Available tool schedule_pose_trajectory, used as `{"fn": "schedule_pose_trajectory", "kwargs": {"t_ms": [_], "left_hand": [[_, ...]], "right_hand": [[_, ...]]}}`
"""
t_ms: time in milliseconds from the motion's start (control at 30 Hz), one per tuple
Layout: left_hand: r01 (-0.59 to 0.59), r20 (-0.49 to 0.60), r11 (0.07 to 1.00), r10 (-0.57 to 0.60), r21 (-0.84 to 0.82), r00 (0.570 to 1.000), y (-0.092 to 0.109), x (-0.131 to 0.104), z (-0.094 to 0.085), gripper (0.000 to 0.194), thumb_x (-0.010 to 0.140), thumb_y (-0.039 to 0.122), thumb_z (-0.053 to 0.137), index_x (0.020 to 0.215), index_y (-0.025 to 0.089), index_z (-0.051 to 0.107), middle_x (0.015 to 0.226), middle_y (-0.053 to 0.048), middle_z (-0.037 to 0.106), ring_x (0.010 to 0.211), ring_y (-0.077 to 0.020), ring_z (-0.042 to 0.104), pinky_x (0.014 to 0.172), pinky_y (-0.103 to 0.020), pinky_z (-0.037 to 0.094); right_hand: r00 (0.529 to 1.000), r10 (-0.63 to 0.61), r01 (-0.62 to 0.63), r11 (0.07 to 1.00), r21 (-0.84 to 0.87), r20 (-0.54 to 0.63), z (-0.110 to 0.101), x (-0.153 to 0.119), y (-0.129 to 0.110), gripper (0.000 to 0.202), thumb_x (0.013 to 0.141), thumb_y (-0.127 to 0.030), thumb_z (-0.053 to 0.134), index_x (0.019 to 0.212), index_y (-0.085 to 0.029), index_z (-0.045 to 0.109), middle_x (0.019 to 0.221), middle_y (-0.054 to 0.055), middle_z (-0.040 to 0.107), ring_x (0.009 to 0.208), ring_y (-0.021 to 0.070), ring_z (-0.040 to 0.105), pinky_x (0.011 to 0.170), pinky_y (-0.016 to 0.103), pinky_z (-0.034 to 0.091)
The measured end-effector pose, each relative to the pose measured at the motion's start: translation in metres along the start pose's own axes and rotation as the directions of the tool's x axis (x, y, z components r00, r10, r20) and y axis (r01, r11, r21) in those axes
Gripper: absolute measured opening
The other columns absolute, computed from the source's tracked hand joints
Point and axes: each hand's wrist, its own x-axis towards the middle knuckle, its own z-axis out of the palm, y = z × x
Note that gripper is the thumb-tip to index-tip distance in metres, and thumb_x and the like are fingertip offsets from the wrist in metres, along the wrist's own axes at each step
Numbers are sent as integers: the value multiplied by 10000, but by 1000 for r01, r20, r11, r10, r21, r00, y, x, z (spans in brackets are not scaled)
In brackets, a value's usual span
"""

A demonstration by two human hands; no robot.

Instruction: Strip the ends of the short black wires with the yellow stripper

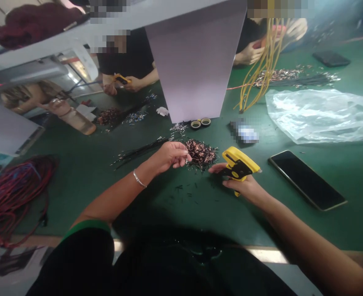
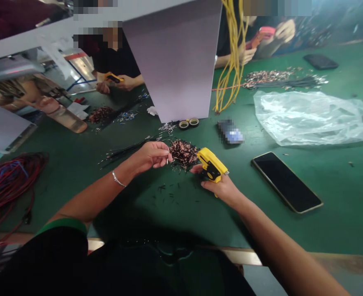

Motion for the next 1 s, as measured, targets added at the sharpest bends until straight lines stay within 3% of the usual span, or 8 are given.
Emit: {"fn": "schedule_pose_trajectory", "kwargs": {"t_ms": [133,267,467,567,700,1000], "left_hand": [[13,30,999,-12,-34,999,-3,-15,3,139,732,225,664,766,198,532,652,-37,700,428,-80,527,374,-244,274],[-28,27,997,30,-68,999,1,-30,3,128,702,179,665,757,192,551,619,-18,681,419,-72,514,365,-234,285],[-73,-8,992,74,100,997,2,-50,15,109,712,182,662,799,162,600,640,-12,696,377,-37,433,352,-211,223],[-122,19,969,121,215,992,-2,-56,27,81,719,180,646,792,153,624,619,6,681,405,-38,438,403,-206,297],[-168,38,955,164,245,986,-6,-60,36,54,716,175,636,764,150,629,582,20,636,544,-76,562,547,-215,427],[-111,27,959,108,262,994,-6,-53,37,53,739,211,604,761,164,615,597,23,606,522,-71,519,466,-210,366]], "right_hand": [[999,13,-12,1000,20,-51,4,1,-2,333,683,-221,705,1016,-232,717,970,54,787,1018,285,705,1009,484,494],[998,24,-17,993,120,-52,17,0,-19,223,719,-223,687,940,-226,716,863,43,779,882,254,713,905,448,535],[999,-50,52,994,96,-22,46,12,-45,178,734,-313,789,848,-206,701,806,42,742,802,229,674,823,414,535],[999,-22,27,991,132,-43,59,23,-41,215,740,-383,799,802,-208,691,766,29,725,774,213,656,794,385,523],[996,7,4,990,138,-84,68,28,-29,238,670,-367,842,766,-209,691,734,-2,674,709,176,598,707,333,503],[999,28,-20,984,176,-45,65,26,-16,215,670,-318,824,804,-211,694,754,-3,688,726,184,639,732,343,530]]}}
